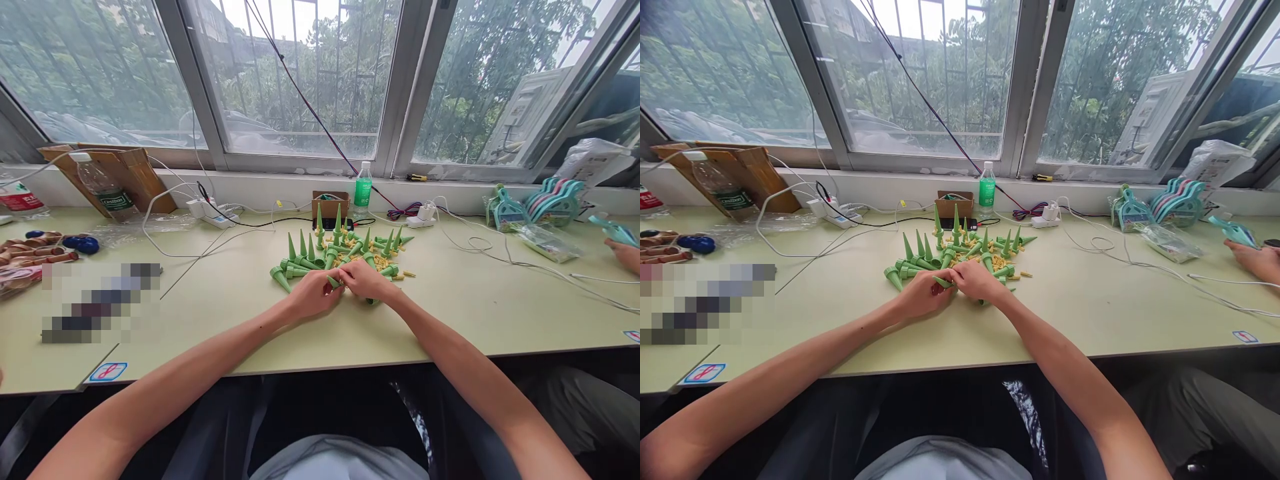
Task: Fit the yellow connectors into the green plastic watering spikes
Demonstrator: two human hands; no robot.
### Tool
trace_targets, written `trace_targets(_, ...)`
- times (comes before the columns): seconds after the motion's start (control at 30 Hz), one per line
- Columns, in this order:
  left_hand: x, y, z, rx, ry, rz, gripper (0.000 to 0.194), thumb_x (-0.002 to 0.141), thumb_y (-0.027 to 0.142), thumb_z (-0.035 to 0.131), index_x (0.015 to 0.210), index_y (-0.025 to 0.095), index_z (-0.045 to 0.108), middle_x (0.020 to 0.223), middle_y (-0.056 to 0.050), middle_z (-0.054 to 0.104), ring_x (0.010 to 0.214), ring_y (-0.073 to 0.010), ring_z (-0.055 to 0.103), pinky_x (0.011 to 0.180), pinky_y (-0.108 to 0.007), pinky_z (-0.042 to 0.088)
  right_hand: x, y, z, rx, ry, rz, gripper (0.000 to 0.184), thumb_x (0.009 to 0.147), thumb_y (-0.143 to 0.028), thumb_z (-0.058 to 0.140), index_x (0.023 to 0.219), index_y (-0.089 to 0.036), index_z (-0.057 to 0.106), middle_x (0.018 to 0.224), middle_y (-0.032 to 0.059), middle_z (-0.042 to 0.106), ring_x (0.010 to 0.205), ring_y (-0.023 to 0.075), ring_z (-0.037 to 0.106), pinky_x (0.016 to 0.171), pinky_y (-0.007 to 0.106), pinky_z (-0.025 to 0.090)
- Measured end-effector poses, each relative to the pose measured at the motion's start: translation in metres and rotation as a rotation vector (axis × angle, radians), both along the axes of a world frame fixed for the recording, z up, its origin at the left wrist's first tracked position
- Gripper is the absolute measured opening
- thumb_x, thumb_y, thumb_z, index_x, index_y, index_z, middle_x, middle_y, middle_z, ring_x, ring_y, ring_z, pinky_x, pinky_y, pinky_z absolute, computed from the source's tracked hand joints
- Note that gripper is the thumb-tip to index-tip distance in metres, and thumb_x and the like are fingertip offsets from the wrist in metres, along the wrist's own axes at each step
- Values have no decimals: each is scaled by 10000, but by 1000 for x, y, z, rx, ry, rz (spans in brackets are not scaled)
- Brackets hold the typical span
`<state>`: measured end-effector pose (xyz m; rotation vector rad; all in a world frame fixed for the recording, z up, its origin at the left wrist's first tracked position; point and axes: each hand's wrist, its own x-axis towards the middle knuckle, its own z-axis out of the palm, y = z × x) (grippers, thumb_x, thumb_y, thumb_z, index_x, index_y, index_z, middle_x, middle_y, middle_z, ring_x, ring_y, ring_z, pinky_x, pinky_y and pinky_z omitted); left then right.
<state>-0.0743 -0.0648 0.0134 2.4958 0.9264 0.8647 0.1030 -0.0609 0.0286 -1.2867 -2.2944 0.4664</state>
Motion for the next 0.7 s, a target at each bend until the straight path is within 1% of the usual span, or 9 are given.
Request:
trace_targets(0.1,0,0,0,-12,-10,-6,140,825,211,553,906,184,664,552,45,532,500,-95,414,556,-224,342,0,0,0,3,2,-1,361,937,-194,407,593,-151,508,581,2,518,568,99,398,574,246,264)
trace_targets(0.27,0,-1,3,-84,-54,16,140,843,254,570,885,171,674,499,60,480,460,-78,356,515,-220,313,1,2,-3,22,15,-9,401,946,-247,391,562,-158,469,535,-12,463,534,93,348,549,249,244)
trace_targets(0.3,0,-1,3,-106,-73,20,149,847,271,573,864,165,676,511,55,487,459,-74,350,505,-219,308,1,3,-4,27,22,-8,406,946,-257,387,558,-160,459,529,-14,453,529,93,338,544,250,240)
trace_targets(0.37,1,0,3,-170,-133,2,191,858,309,575,813,149,669,601,26,555,475,-63,367,497,-215,318,2,4,-5,40,44,-4,412,944,-265,380,548,-165,434,520,-19,433,521,92,328,535,251,234)
trace_targets(0.43,1,1,3,-264,-224,-41,236,861,352,586,794,135,653,709,-8,610,506,-59,420,501,-207,350,2,5,-5,51,73,0,416,945,-271,374,543,-169,410,506,-24,417,510,90,332,530,251,233)
trace_targets(0.47,1,2,3,-324,-269,-61,257,859,375,595,796,131,643,713,-14,612,509,-60,440,495,-204,361,2,4,-4,53,88,-1,419,947,-280,373,543,-172,402,494,-26,409,503,91,337,529,251,236)
trace_targets(0.53,0,3,3,-461,-331,-81,304,848,429,614,801,129,621,598,9,560,459,-62,440,448,-201,348,1,3,-2,47,116,-7,435,953,-307,374,538,-178,394,461,-30,399,486,92,351,531,250,249)
trace_targets(0.6,-1,5,4,-598,-372,-75,352,828,482,634,777,137,588,487,43,485,393,-61,411,394,-197,315,1,2,-1,34,146,-16,460,960,-333,370,527,-181,393,432,-30,402,470,94,367,536,248,271)
trace_targets(0.7,-1,6,7,-759,-458,-60,422,782,530,677,692,154,509,460,41,486,379,-67,431,369,-195,327,-1,1,0,16,199,-15,494,967,-359,358,507,-182,395,408,-29,408,440,91,374,545,244,305)
